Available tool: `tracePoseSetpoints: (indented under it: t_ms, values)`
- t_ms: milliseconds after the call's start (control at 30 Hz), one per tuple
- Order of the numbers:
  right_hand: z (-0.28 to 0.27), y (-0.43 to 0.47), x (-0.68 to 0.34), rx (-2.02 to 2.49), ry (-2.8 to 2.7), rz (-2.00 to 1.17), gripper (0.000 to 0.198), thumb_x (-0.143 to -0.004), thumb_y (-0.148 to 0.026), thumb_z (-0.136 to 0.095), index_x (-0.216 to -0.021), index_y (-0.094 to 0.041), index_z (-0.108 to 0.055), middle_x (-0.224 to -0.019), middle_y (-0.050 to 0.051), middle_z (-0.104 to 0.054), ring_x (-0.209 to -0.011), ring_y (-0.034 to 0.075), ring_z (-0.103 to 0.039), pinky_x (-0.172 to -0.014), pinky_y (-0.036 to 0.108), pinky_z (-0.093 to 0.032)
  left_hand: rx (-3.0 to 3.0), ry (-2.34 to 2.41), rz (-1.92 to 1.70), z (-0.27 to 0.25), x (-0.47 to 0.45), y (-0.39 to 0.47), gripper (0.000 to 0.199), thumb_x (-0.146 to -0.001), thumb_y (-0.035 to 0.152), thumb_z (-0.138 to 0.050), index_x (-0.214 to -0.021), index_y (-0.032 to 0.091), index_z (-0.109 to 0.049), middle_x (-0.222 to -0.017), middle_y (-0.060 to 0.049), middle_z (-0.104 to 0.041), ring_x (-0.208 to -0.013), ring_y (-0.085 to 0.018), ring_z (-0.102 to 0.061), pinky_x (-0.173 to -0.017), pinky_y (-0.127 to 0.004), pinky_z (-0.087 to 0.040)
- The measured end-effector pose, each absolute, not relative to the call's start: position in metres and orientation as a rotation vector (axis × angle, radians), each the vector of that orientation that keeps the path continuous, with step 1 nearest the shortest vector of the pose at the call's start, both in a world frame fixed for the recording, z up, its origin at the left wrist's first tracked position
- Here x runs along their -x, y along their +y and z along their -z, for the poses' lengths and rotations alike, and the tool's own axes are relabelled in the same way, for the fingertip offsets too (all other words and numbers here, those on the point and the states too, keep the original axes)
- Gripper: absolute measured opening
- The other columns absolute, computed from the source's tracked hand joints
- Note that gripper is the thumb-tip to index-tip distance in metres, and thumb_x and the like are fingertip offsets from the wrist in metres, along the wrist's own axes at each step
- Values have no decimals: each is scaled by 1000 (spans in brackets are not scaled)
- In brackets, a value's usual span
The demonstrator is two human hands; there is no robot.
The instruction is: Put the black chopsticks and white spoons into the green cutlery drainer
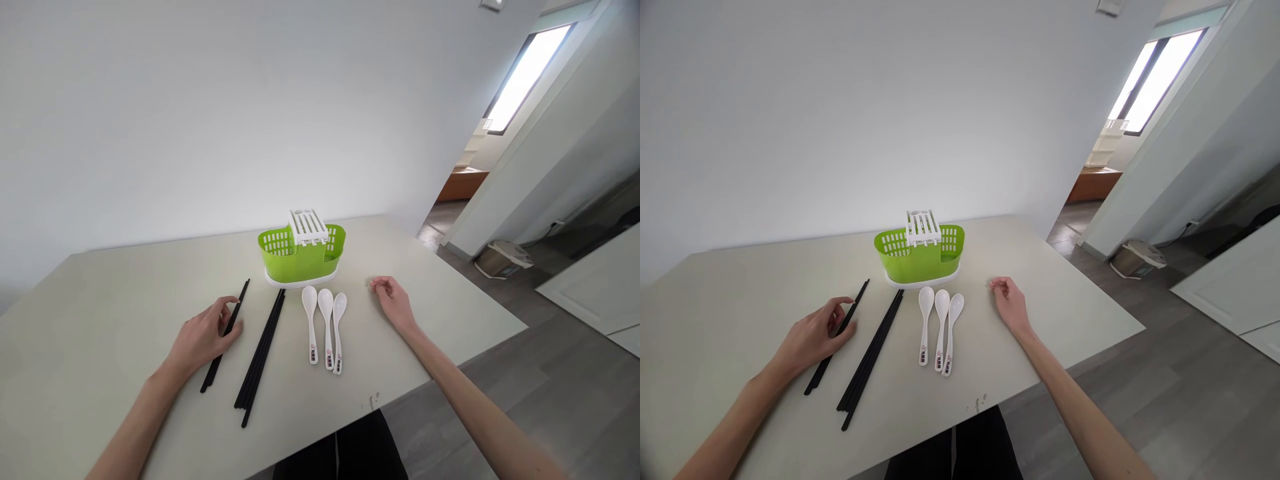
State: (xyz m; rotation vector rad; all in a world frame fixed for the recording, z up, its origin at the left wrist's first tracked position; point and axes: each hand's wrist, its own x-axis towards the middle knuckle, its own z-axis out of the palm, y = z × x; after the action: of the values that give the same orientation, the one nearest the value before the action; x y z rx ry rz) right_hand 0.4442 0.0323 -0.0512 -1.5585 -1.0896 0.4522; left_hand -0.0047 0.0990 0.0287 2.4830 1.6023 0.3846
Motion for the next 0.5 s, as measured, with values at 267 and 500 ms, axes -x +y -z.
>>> tracePoseSetpoints:
  t_ms: [267,500]
  values:
    - [50,30,-442,1567,-1088,-448,23,-92,-44,-54,-98,-25,-65,-103,8,-77,-90,25,-71,-91,42,-53,-2501,1673,-315,-34,7,98,44,-94,52,-42,-129,27,-55,-96,0,-71,-73,-20,-67,-62,-31,-44]
    - [49,28,-443,1584,-1084,-448,23,-93,-44,-52,-98,-26,-65,-104,7,-77,-92,25,-71,-93,42,-52,-2470,1774,-331,-43,25,102,49,-88,47,-50,-131,26,-60,-118,-4,-74,-102,-25,-71,-79,-36,-53]
